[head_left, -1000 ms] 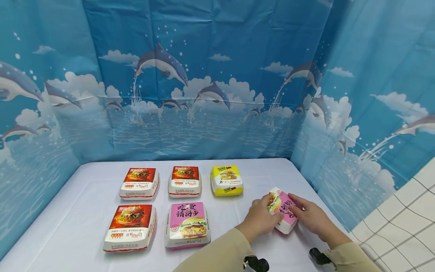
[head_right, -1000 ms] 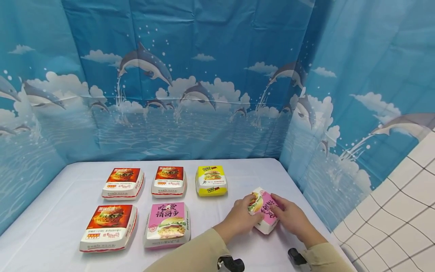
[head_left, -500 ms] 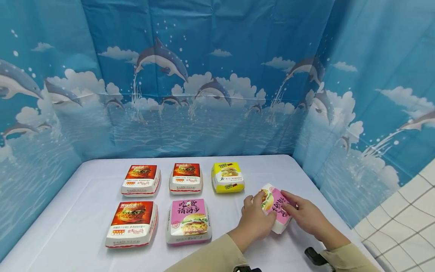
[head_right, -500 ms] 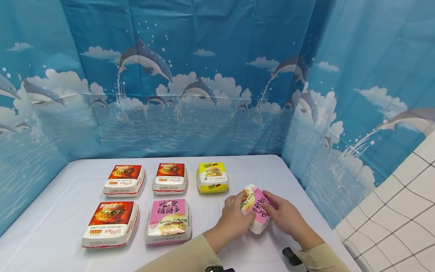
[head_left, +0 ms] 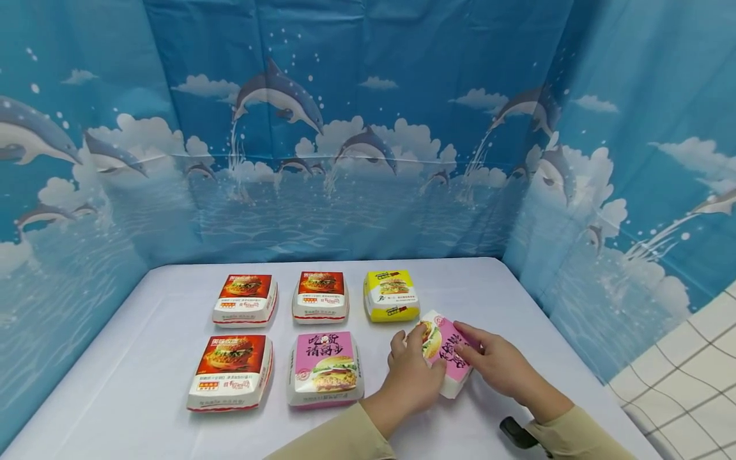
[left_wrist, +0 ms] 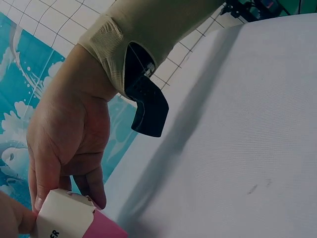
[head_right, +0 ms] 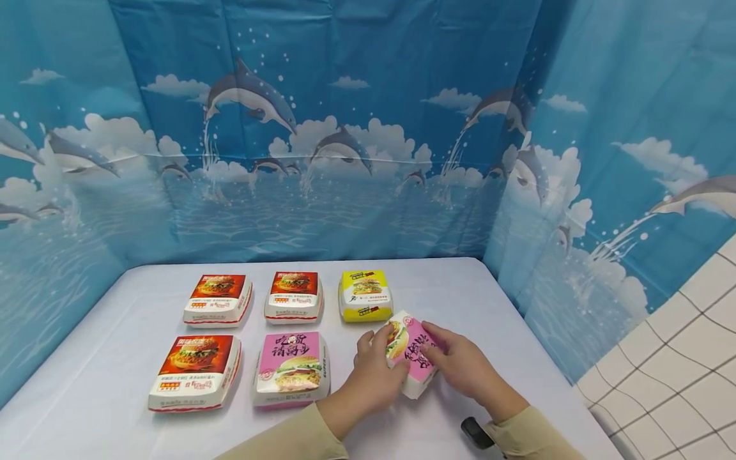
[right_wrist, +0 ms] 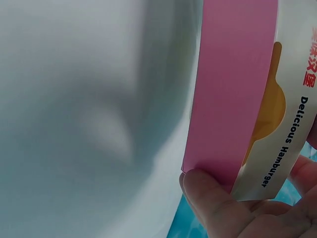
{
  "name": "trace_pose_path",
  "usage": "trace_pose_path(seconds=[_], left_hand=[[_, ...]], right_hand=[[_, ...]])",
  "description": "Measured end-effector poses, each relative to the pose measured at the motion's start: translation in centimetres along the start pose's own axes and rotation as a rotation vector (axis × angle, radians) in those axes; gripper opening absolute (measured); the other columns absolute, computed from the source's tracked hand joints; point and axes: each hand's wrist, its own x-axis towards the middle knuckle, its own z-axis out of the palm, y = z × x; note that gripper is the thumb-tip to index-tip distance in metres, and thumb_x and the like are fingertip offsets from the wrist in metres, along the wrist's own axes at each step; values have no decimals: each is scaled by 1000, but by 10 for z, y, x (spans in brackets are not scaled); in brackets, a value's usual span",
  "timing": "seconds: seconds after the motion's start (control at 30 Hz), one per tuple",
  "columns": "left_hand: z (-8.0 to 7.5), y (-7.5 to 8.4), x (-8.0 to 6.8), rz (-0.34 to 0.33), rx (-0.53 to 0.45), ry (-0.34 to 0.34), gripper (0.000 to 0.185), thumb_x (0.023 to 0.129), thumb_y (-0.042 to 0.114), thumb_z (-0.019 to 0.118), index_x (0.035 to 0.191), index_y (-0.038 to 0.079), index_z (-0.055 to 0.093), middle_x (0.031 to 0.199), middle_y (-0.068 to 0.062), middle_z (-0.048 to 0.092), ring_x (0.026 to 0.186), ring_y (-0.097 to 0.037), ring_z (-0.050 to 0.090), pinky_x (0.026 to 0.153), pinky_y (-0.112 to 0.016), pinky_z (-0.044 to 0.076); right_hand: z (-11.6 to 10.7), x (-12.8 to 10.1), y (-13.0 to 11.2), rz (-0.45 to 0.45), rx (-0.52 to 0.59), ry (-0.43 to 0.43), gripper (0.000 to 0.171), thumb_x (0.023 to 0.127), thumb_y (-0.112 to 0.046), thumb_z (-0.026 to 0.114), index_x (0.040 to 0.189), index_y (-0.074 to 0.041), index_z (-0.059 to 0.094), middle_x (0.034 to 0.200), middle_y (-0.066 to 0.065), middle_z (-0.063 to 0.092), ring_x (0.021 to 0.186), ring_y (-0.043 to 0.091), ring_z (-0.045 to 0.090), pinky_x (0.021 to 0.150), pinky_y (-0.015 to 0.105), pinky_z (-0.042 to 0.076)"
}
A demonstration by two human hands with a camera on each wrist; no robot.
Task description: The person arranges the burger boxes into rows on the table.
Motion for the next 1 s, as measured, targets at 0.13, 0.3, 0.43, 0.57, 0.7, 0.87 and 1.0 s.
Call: trace_pose_path(seconds=[0.13, 0.3, 0.43, 0.57, 0.7, 0.87, 1.0], left_hand=[[-6, -6, -2, -14, -6, 7, 70, 97, 34, 70, 160, 27, 40, 166, -23, 24, 147, -46, 36, 111, -71, 41], [-11, -12, -4, -29, 3, 14, 70, 97, 35, 70, 160, 29, 39, 166, -23, 25, 147, -46, 36, 110, -72, 42], [-14, -16, -5, -41, 4, 22, 70, 98, 35, 71, 160, 29, 39, 166, -24, 25, 147, -47, 36, 109, -73, 41], [-15, -21, -5, -48, 6, 20, 70, 98, 35, 70, 161, 28, 38, 166, -25, 24, 148, -49, 35, 110, -73, 40], [-15, -24, -5, -41, 15, 23, 70, 98, 34, 70, 161, 26, 39, 165, -27, 25, 147, -50, 36, 111, -73, 40], [-15, -27, -4, -42, 20, 23, 70, 99, 33, 70, 160, 25, 39, 164, -28, 25, 147, -51, 36, 111, -73, 40], [-15, -28, -4, -45, 20, 23, 70, 99, 33, 70, 161, 24, 38, 164, -28, 25, 148, -51, 34, 113, -73, 38]], right_hand=[[6, 3, -4, -9, 2, -12, 64, 102, -42, 69, 159, -19, 50, 138, 15, 67, 98, 21, 58, 71, 30, 51], [11, 4, -9, -17, -9, -26, 63, 102, -44, 69, 158, -21, 51, 143, 16, 65, 104, 22, 60, 78, 36, 57], [15, 6, -12, -22, -34, -45, 65, 101, -47, 69, 158, -22, 51, 150, 18, 61, 115, 26, 61, 94, 48, 60], [20, 8, -13, -18, -44, -59, 67, 99, -51, 69, 158, -24, 51, 152, 19, 58, 121, 29, 61, 102, 56, 56], [23, 11, -11, -12, -44, -63, 68, 98, -54, 70, 157, -25, 52, 151, 18, 60, 117, 27, 60, 99, 55, 57], [26, 14, -9, -22, -45, -70, 68, 98, -54, 70, 157, -24, 53, 137, 13, 66, 105, 23, 57, 85, 41, 53], [28, 15, -9, -18, -55, -74, 69, 98, -54, 70, 157, -25, 52, 141, 15, 65, 111, 26, 60, 92, 49, 57]])
